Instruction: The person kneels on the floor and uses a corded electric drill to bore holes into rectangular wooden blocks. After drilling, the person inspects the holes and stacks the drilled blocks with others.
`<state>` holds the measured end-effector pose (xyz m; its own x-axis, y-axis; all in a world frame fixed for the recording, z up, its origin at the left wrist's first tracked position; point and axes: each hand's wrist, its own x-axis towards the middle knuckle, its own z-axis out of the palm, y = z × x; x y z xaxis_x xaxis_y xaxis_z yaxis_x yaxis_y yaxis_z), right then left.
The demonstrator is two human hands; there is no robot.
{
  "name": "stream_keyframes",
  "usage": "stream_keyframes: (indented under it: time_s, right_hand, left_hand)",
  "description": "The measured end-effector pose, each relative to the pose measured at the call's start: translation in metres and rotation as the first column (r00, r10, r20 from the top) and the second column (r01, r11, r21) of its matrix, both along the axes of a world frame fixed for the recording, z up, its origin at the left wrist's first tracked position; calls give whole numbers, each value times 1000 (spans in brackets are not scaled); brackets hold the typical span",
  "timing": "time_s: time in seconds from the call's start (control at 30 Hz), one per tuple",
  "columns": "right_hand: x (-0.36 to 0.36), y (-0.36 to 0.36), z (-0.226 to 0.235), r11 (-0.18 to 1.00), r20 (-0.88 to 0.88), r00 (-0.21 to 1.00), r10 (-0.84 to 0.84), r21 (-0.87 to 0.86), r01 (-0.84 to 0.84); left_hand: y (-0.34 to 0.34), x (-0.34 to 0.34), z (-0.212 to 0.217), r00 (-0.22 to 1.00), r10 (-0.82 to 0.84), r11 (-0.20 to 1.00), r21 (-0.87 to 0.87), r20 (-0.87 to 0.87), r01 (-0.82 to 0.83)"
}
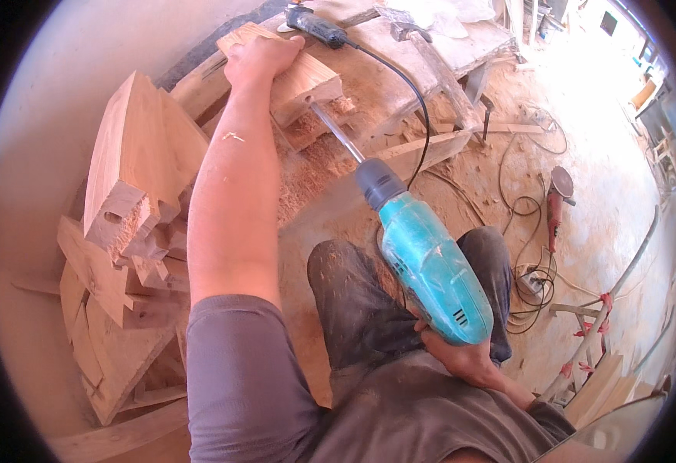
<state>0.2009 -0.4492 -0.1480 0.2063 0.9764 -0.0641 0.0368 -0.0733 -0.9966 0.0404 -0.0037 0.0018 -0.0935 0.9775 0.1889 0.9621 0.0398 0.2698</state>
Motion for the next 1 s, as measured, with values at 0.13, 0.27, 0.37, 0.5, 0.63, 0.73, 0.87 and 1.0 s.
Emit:
stream_keyframes:
  time_s: [0.13, 0.27, 0.37, 0.5, 0.63, 0.73, 0.87, 1.0]
  right_hand:
    - [6, -15, 2, 997, -67, 997, -46, -63, 42]
    - [12, -16, 4, 996, -127, 991, -52, -81, 42]
    - [13, -14, 2, 996, -148, 988, -36, -87, 24]
    - [14, -9, -4, 998, -158, 987, 0, -61, -10]
    - [13, -3, -2, 998, -173, 985, 22, -49, -31]
    - [10, 3, 3, 998, -198, 980, 7, -67, -20]
    - [7, 11, 1, 999, -107, 994, -9, -51, 4]
    - [6, 22, 7, 1000, 66, 998, -5, -26, 7]
  left_hand:
    - [7, -4, -2, 999, 4, 999, -44, 36, -3]
    - [19, -5, -9, 1000, -16, 999, -47, 12, 16]
    - [25, -8, -14, 1000, -19, 998, -66, -9, 19]
    - [0, 3, 0, 1000, -8, 996, -87, -27, 6]
    - [3, 1, -5, 999, -11, 998, -56, -44, 9]
    - [7, -2, -8, 994, -72, 997, -32, -82, 70]
    - [0, -1, -4, 995, -78, 996, -42, -69, 75]
    - [-3, 1, -2, 997, -35, 998, -51, -62, 32]
